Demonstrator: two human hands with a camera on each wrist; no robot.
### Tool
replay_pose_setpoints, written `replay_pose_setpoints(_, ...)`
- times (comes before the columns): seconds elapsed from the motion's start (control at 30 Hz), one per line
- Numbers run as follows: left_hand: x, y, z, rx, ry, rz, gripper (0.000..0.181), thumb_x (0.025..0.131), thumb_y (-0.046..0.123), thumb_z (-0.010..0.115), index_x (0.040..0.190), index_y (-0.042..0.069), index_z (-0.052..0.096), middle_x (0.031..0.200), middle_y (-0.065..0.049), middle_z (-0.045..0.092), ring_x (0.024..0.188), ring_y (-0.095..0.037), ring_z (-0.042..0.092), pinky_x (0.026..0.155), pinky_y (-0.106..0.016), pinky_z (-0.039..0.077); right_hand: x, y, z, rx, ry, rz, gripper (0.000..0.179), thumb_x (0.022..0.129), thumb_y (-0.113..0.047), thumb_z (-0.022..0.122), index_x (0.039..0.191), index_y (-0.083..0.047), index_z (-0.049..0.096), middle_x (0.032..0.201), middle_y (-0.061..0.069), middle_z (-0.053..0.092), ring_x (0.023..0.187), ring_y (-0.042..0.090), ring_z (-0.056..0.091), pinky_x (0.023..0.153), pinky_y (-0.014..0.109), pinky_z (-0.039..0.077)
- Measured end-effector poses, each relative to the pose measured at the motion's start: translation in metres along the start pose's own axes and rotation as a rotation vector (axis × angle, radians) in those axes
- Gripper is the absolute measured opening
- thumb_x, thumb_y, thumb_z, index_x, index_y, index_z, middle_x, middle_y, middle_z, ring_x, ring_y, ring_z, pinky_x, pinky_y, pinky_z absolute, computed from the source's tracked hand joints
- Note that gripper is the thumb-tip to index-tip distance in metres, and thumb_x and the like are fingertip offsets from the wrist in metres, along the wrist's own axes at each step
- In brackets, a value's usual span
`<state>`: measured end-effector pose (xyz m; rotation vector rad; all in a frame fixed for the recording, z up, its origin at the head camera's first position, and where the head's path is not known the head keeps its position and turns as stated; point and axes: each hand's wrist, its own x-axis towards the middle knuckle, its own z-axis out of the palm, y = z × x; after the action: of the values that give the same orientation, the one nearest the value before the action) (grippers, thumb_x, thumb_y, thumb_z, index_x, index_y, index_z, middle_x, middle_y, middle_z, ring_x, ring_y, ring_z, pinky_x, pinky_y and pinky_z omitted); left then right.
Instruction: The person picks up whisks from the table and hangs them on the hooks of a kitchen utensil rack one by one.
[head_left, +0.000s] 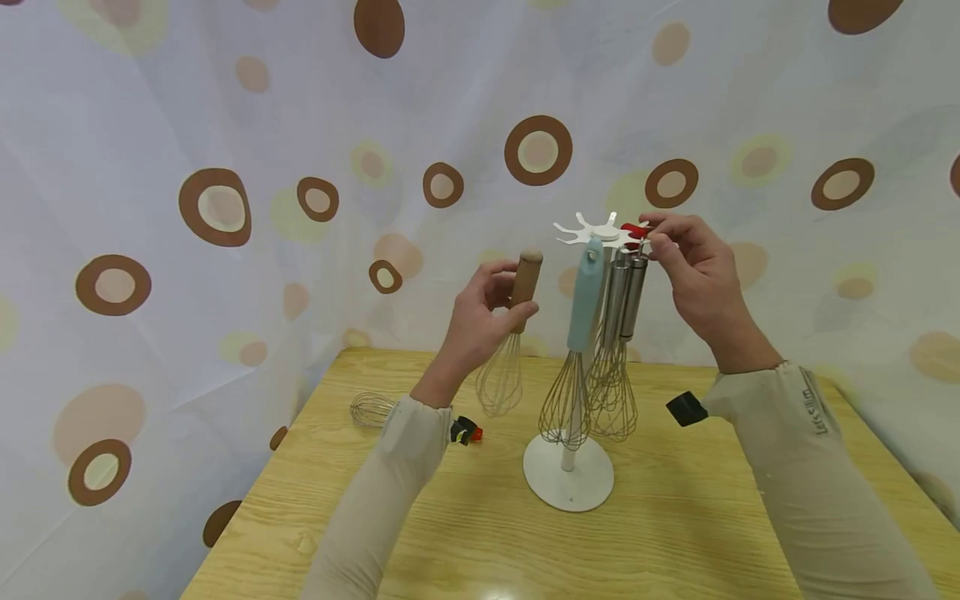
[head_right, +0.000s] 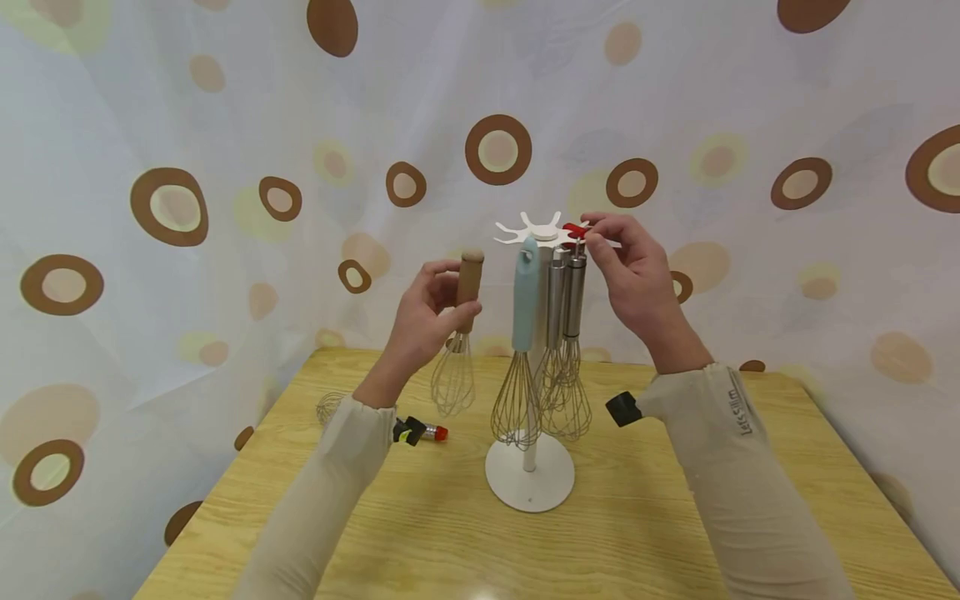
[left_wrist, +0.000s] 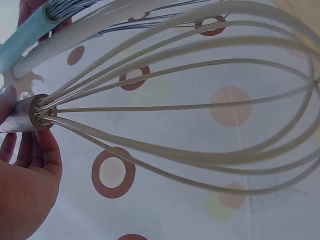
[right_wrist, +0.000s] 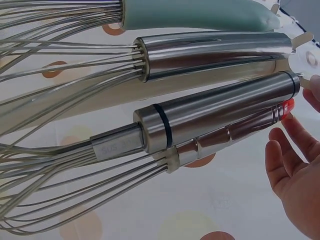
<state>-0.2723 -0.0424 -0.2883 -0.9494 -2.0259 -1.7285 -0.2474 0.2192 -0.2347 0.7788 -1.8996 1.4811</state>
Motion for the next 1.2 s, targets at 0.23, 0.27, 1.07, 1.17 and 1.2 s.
replay_pose_setpoints(0.23,0.011,0.013,0.006,0.000,0.001,0.043,0.050,0.086,0.005,0.069,0.130,0.004,0.045,0.110,-0.018,0.059,0.089,-0.026,0.059,0.078,-0.025,0.047,-0.001,0.001,0.000,0.005,-0.006,0.000,0.021,0.099,-0.005,0.046,0.108,0.014,0.047,0.125,0.003,0.054,0.107,0.018,0.051,0.085,0.024,0.041)
replay_pose_setpoints(0.27,0.012,0.015,0.006,0.000,0.003,0.051,0.050,0.086,0.003,0.068,0.130,0.003,0.045,0.110,-0.020,0.059,0.089,-0.027,0.059,0.078,-0.025,0.047,-0.001,0.001,0.000,0.006,-0.007,-0.001,0.021,0.099,-0.005,0.046,0.108,0.014,0.047,0.125,0.004,0.054,0.107,0.018,0.051,0.085,0.024,0.041)
replay_pose_setpoints(1.07,0.022,0.027,0.008,-0.053,-0.006,0.065,0.050,0.086,0.001,0.068,0.130,0.003,0.046,0.112,-0.021,0.058,0.092,-0.029,0.058,0.079,-0.027,0.047,0.000,-0.001,0.004,0.030,-0.009,-0.011,0.021,0.100,-0.005,0.045,0.107,0.015,0.046,0.124,0.004,0.054,0.103,0.017,0.052,0.084,0.025,0.040)
replay_pose_setpoints(1.17,0.023,0.025,0.009,-0.034,-0.028,0.075,0.048,0.086,0.004,0.069,0.129,0.005,0.048,0.111,-0.018,0.059,0.089,-0.025,0.058,0.078,-0.028,0.048,0.001,-0.001,0.003,0.023,-0.009,-0.008,0.021,0.100,-0.005,0.045,0.107,0.014,0.046,0.124,0.003,0.053,0.103,0.017,0.052,0.084,0.025,0.040)
replay_pose_setpoints(1.2,0.023,0.025,0.009,-0.027,-0.034,0.076,0.048,0.086,0.005,0.070,0.128,0.006,0.048,0.111,-0.017,0.060,0.088,-0.025,0.059,0.077,-0.028,0.048,0.001,0.000,0.003,0.019,-0.009,-0.008,0.021,0.100,-0.005,0.045,0.107,0.014,0.046,0.124,0.003,0.053,0.103,0.017,0.052,0.084,0.024,0.040)
